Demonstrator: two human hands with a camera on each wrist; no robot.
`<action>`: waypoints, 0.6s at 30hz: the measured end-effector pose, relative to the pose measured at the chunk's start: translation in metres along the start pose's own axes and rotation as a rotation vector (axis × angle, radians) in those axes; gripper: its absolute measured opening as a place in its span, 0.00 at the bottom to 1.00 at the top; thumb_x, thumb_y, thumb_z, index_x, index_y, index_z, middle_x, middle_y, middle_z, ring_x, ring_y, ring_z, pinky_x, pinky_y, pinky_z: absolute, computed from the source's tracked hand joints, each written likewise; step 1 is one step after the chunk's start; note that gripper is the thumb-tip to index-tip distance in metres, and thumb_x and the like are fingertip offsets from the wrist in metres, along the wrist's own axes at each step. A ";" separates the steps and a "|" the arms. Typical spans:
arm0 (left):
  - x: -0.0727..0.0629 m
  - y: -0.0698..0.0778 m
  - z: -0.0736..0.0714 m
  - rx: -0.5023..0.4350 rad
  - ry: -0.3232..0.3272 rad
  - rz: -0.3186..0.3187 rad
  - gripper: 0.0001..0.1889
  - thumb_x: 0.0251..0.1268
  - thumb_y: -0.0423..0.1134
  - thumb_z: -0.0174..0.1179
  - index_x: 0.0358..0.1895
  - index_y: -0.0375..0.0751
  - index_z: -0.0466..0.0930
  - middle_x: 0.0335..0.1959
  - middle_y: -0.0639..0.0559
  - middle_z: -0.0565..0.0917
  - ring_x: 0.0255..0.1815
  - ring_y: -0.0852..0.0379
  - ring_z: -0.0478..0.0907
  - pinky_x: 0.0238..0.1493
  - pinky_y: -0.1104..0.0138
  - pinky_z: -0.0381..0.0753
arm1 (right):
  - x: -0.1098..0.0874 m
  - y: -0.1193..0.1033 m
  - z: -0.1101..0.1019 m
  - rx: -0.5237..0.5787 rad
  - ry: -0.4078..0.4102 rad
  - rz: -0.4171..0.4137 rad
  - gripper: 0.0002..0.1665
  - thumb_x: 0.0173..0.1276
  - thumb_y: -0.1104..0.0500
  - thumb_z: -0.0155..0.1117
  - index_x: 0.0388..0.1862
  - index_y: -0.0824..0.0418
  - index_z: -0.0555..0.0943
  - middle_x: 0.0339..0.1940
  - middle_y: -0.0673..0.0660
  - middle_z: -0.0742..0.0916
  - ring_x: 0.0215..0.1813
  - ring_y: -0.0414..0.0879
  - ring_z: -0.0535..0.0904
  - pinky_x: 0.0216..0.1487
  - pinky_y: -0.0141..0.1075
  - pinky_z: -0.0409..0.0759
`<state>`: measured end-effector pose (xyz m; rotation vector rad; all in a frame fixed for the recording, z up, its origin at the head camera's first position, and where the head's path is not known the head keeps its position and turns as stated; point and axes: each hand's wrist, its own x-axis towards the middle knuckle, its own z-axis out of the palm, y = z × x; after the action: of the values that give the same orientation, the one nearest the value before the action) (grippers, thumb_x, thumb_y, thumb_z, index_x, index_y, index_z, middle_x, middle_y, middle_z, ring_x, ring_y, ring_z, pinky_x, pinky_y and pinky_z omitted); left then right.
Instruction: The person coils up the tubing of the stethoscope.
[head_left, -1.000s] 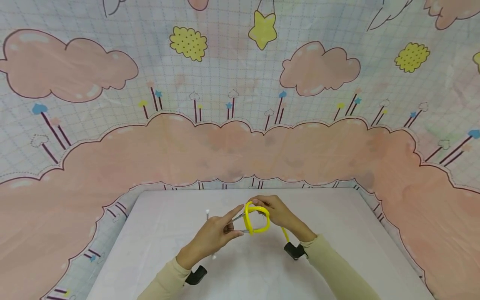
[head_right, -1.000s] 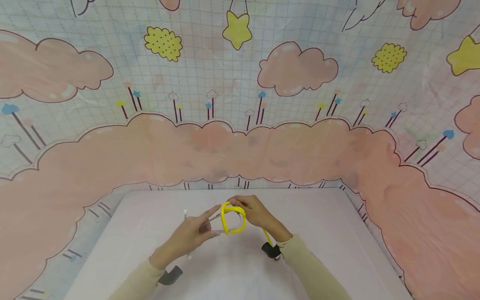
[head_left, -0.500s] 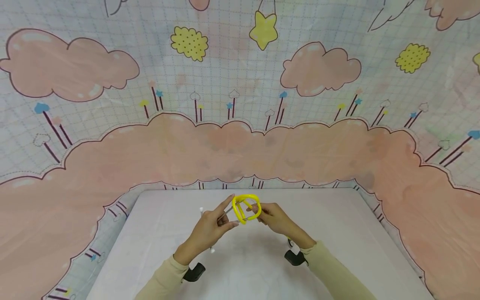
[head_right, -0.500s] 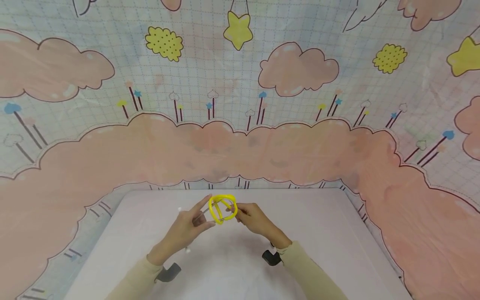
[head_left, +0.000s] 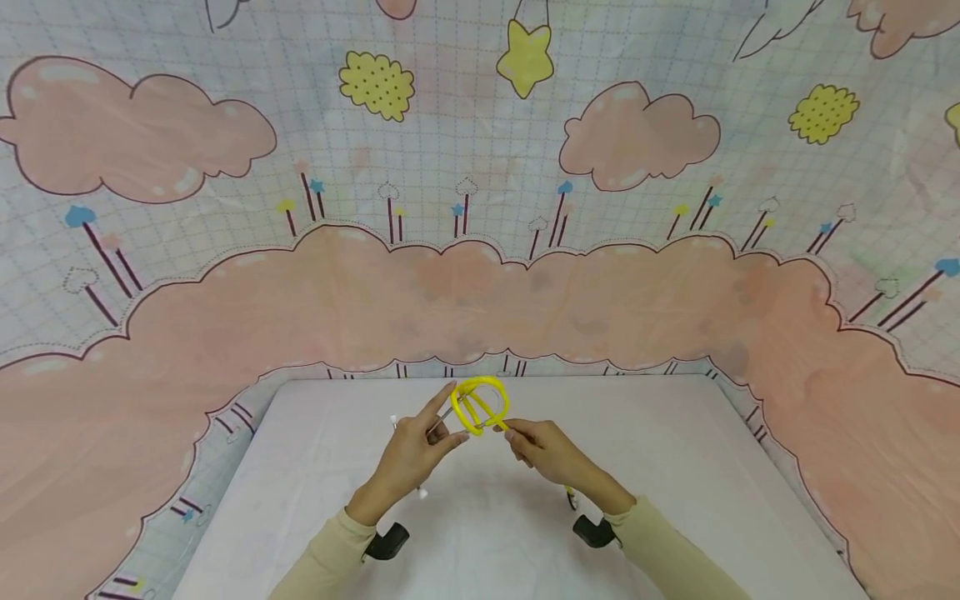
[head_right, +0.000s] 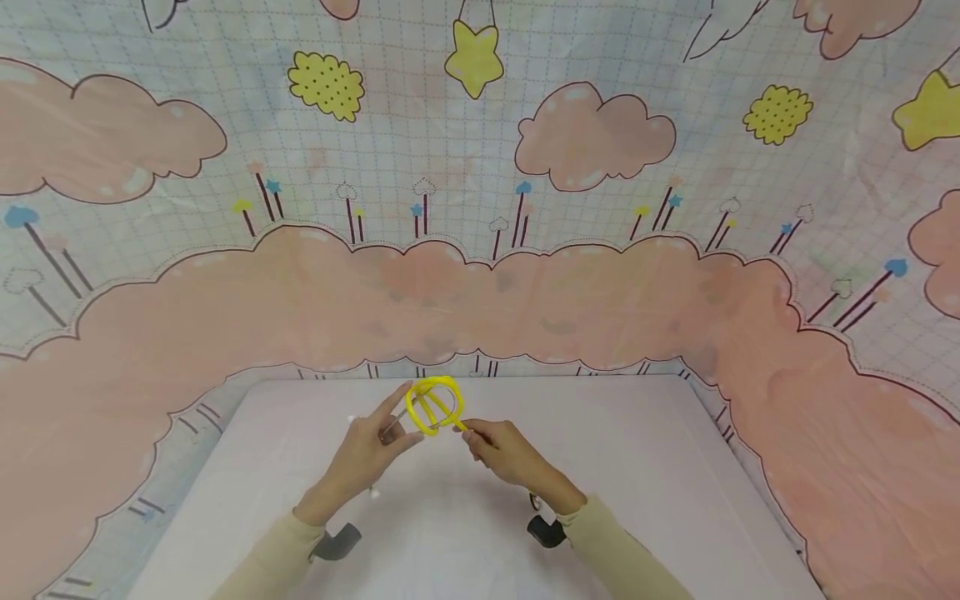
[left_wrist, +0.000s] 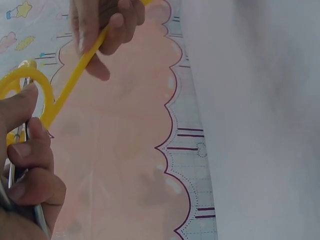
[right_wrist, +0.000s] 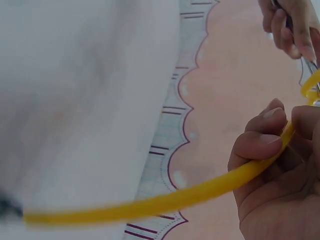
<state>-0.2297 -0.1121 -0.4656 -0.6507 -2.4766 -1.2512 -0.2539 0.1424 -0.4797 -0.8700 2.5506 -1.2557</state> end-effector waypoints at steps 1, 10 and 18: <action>0.001 -0.001 0.000 -0.004 0.014 -0.003 0.42 0.58 0.39 0.71 0.76 0.54 0.60 0.18 0.62 0.76 0.16 0.70 0.64 0.20 0.74 0.67 | -0.002 -0.001 0.001 -0.006 -0.005 0.010 0.18 0.80 0.53 0.48 0.58 0.58 0.80 0.22 0.50 0.76 0.22 0.33 0.67 0.23 0.26 0.68; 0.002 -0.004 -0.003 -0.031 0.099 -0.051 0.42 0.59 0.38 0.70 0.76 0.46 0.59 0.18 0.61 0.77 0.16 0.69 0.64 0.22 0.73 0.67 | -0.012 -0.007 0.006 0.040 -0.029 0.013 0.20 0.80 0.56 0.48 0.64 0.61 0.76 0.26 0.61 0.80 0.23 0.31 0.68 0.24 0.25 0.70; 0.002 -0.004 -0.001 -0.008 0.138 -0.070 0.43 0.58 0.36 0.71 0.76 0.48 0.60 0.18 0.61 0.77 0.16 0.68 0.64 0.22 0.73 0.67 | -0.018 -0.005 0.008 0.011 -0.013 -0.007 0.20 0.80 0.55 0.49 0.63 0.59 0.78 0.25 0.57 0.80 0.22 0.31 0.66 0.23 0.25 0.67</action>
<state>-0.2334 -0.1152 -0.4671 -0.4667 -2.4006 -1.2865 -0.2341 0.1455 -0.4829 -0.8823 2.5304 -1.2610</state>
